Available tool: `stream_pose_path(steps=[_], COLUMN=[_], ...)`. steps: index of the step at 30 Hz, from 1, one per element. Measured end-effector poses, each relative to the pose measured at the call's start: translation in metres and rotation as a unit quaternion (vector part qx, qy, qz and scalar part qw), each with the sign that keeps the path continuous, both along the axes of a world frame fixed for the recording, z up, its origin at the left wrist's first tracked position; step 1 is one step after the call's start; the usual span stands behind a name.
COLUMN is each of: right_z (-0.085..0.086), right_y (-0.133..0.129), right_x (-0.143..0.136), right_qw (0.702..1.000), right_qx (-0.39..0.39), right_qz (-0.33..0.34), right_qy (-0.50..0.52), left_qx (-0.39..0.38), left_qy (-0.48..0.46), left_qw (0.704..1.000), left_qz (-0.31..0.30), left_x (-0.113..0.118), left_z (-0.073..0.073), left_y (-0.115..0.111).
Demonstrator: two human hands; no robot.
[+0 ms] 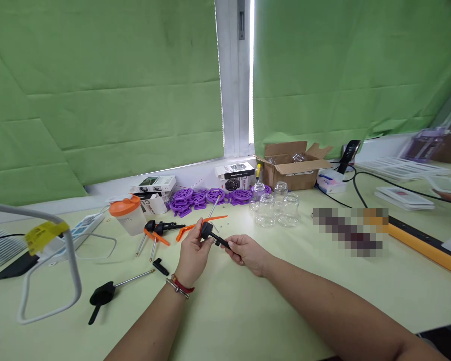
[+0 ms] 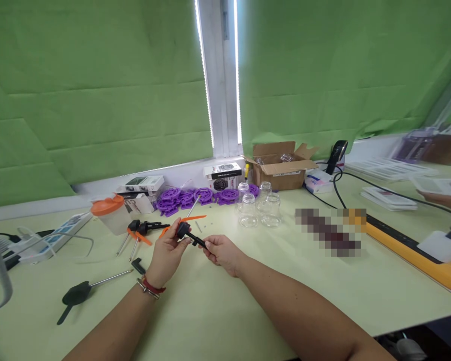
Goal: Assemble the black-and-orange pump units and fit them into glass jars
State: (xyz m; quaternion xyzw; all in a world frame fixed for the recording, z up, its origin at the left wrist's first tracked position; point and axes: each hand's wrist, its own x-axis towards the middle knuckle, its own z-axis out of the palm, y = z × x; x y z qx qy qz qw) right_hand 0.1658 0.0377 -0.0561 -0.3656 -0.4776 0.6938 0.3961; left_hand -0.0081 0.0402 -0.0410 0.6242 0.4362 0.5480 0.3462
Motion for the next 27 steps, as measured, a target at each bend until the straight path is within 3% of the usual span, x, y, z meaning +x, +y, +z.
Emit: stream_pose_path(steps=[10, 17, 27], right_z=[0.007, -0.001, 0.007], right_y=[-0.003, 0.001, -0.005], right_x=[0.000, 0.001, -0.003], right_qw=[1.000, 0.998, 0.998], right_qx=[-0.011, 0.039, 0.041], right_qz=[0.010, 0.042, 0.056], right_qy=[-0.005, 0.000, 0.006], left_qx=[-0.015, 0.030, 0.071], left_qy=[-0.033, 0.076, 0.120], left_qw=[0.997, 0.997, 0.990], left_qz=[-0.064, -0.001, 0.011], left_x=[0.007, 0.013, 0.012], left_z=[0.005, 0.010, 0.010], left_y=[-0.005, -0.011, -0.011])
